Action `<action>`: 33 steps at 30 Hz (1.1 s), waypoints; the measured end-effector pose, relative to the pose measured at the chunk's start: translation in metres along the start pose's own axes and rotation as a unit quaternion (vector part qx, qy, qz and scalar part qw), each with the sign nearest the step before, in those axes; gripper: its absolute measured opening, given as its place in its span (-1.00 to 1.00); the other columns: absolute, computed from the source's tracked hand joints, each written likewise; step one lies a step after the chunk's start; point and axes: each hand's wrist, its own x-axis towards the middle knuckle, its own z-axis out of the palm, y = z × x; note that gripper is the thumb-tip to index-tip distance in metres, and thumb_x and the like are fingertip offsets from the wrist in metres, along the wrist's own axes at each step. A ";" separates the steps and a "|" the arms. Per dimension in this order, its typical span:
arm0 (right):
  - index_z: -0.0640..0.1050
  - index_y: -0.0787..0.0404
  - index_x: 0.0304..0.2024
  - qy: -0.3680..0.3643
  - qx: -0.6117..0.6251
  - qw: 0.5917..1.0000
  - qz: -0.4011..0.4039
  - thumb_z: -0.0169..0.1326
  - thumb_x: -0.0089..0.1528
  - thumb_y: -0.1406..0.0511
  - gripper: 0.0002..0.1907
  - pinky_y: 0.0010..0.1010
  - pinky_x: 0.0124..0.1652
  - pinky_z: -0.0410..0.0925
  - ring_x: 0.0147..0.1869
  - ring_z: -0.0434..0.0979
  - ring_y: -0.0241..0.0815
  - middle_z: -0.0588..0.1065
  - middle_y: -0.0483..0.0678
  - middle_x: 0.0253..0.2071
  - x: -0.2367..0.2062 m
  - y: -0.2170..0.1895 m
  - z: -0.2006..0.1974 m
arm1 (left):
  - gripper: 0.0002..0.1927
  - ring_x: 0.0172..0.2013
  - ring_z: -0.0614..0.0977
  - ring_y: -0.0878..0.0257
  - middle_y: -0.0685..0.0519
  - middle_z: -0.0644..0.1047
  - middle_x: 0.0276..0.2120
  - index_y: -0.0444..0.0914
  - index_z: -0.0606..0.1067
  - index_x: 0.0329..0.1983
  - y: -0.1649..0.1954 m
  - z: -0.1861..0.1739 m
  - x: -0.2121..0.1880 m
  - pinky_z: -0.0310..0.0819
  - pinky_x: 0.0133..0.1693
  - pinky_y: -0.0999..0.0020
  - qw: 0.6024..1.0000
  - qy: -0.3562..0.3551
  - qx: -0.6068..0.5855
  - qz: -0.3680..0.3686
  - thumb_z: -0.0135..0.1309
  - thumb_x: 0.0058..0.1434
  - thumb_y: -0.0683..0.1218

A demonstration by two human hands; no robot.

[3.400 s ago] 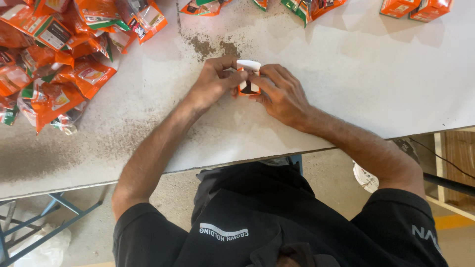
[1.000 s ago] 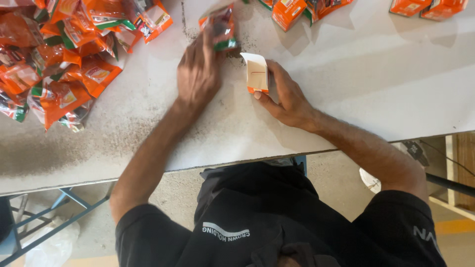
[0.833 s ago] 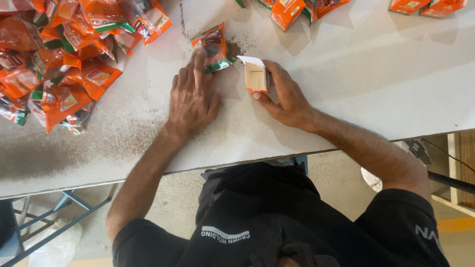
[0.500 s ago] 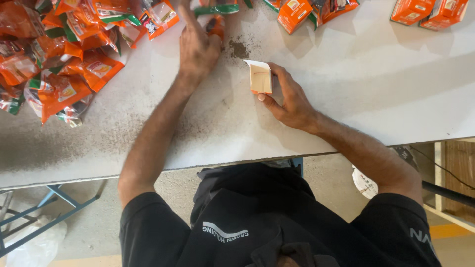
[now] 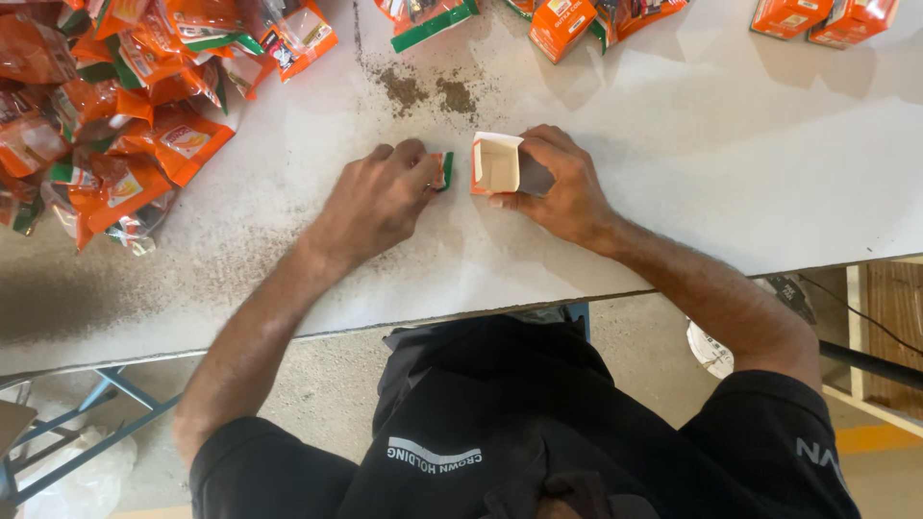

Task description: The person folds small orange cardboard boxes and inserts orange product sachets into them, then closes the flaps and sets the finished boxes aside on the table. They repeat this packing cycle with one box at a time, reaching into the pile of sachets for each new item.

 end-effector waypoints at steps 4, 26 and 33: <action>0.57 0.32 -0.03 0.008 -0.023 0.999 -0.030 0.54 -0.01 0.22 -0.40 -0.17 0.02 0.39 0.04 0.51 0.07 0.53 0.06 -0.05 0.000 0.006 0.001 | -0.52 -0.11 0.68 -0.02 -0.17 0.52 -0.05 -0.31 0.37 0.08 0.013 0.008 -0.006 0.68 -0.15 0.21 0.974 0.131 -0.185 0.025 0.37 0.20 -0.24; 0.50 0.37 0.09 0.011 -0.083 0.994 -0.073 0.49 0.03 0.31 -0.36 -0.06 0.03 0.40 0.10 0.47 0.20 0.47 0.14 0.03 -0.005 -0.002 0.006 | -0.46 -0.47 0.66 0.12 -0.11 0.56 -0.20 -0.36 0.20 0.15 0.028 0.069 0.040 0.51 -0.44 0.25 0.904 0.126 -0.328 -0.243 0.15 0.16 -0.21; 0.48 0.31 0.13 0.018 -0.051 0.995 -0.089 0.43 0.17 0.33 -0.45 -0.15 0.15 0.47 0.27 0.52 0.12 0.49 0.10 0.15 -0.009 -0.010 0.009 | -0.84 -0.53 0.64 0.29 -0.02 0.59 -0.43 -0.34 0.43 -0.10 0.013 0.085 0.035 0.48 -0.51 0.32 0.917 0.169 -0.317 -0.176 0.01 0.26 -0.26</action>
